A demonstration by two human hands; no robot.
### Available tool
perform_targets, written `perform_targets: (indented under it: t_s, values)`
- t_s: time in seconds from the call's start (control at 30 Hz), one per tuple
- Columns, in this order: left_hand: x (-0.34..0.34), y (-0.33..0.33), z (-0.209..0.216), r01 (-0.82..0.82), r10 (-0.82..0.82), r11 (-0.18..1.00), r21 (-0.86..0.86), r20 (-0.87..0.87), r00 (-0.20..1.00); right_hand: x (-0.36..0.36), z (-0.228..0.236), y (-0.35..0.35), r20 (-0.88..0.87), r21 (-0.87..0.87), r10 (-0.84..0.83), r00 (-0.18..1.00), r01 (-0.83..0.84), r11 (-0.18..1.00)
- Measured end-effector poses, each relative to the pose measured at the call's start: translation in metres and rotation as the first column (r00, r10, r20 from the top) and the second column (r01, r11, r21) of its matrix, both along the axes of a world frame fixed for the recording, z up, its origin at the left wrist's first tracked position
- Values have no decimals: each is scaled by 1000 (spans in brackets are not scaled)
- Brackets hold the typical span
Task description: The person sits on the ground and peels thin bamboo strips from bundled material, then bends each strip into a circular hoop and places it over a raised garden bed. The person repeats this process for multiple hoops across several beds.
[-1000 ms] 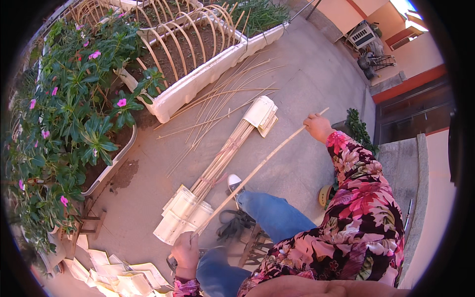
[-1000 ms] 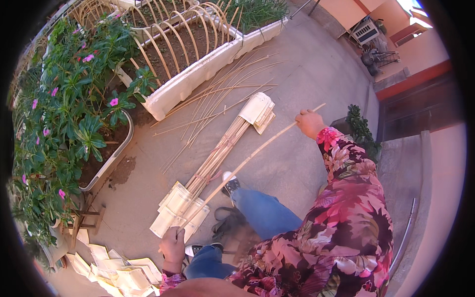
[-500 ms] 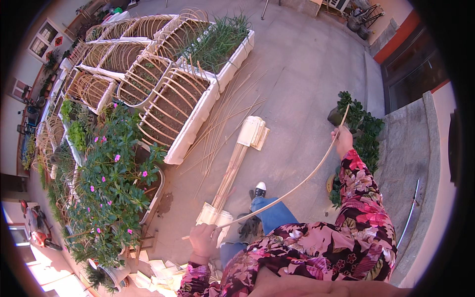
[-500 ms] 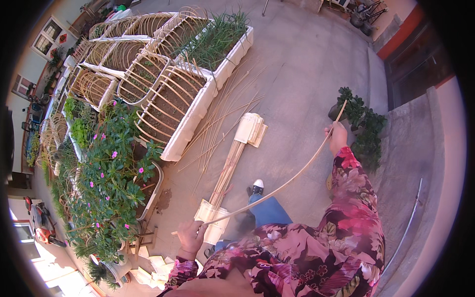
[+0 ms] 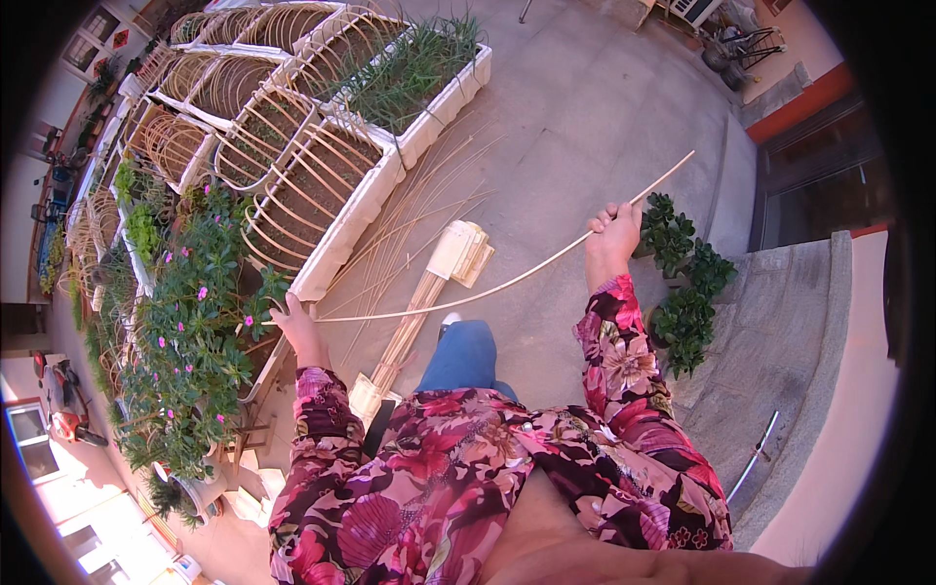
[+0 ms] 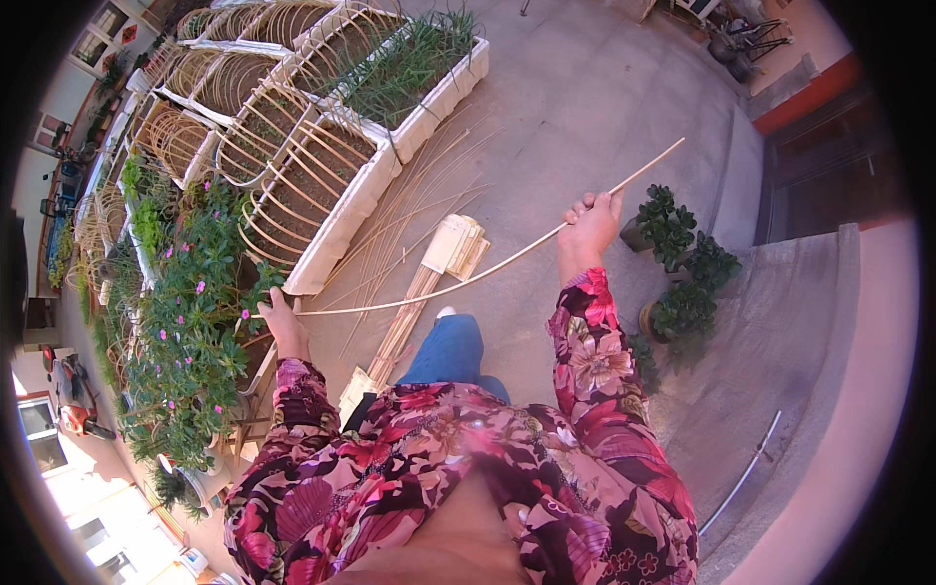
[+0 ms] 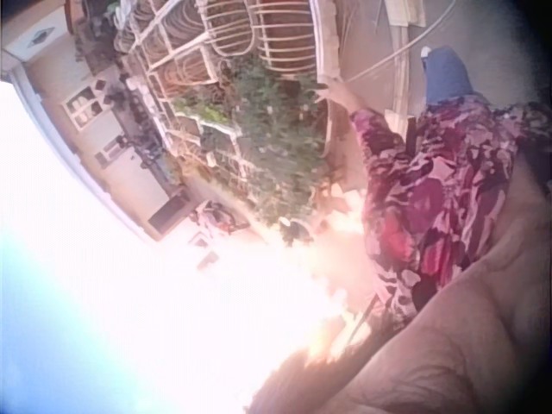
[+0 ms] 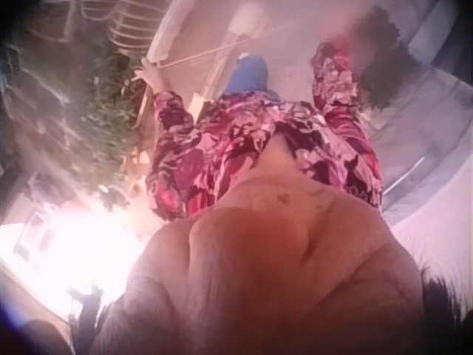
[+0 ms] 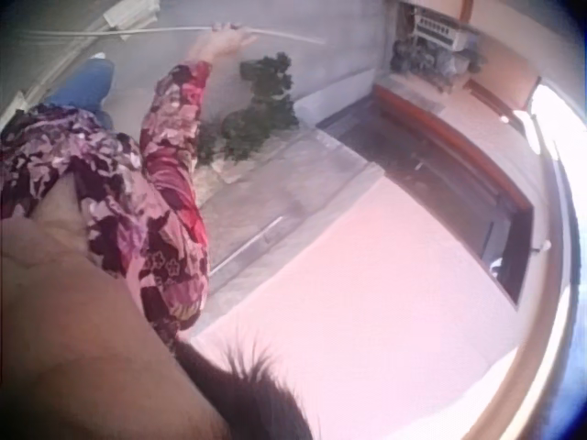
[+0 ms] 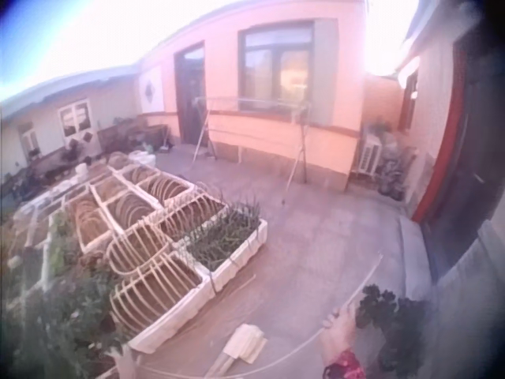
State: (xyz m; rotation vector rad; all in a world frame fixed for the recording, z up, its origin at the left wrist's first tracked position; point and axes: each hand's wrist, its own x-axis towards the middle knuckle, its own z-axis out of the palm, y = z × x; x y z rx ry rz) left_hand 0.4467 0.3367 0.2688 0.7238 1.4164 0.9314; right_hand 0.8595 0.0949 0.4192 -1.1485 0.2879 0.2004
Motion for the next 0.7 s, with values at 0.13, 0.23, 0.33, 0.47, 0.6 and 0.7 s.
perform_targets:
  t_s: [0.13, 0.23, 0.33, 0.47, 0.6, 0.7]
  values:
    - [81, 4, -31, 140, -29, 958, 251, -398, 917, 62, 13, 3, 27, -100, -101, 994, 104, 990]
    - [158, 24, -52, 178, -45, 964, 199, -539, 841, 133, 26, 28, 197, -161, -20, 980, 53, 986]
    - [218, 34, -57, 42, -10, 997, 60, -457, 889, 182, 24, 62, 173, -283, 5, 985, 45, 958]
    - [302, 47, -40, 191, -51, 960, 204, -545, 837, 265, 42, 88, 253, -315, 71, 965, 13, 949]
    - [379, 69, -18, 283, -15, 905, 318, -640, 768, 333, 51, 108, 261, -294, 69, 963, 11, 956]
    - [426, 83, -30, 89, 98, 959, 270, -608, 788, 372, 52, 127, 239, -259, 69, 969, -5, 966]
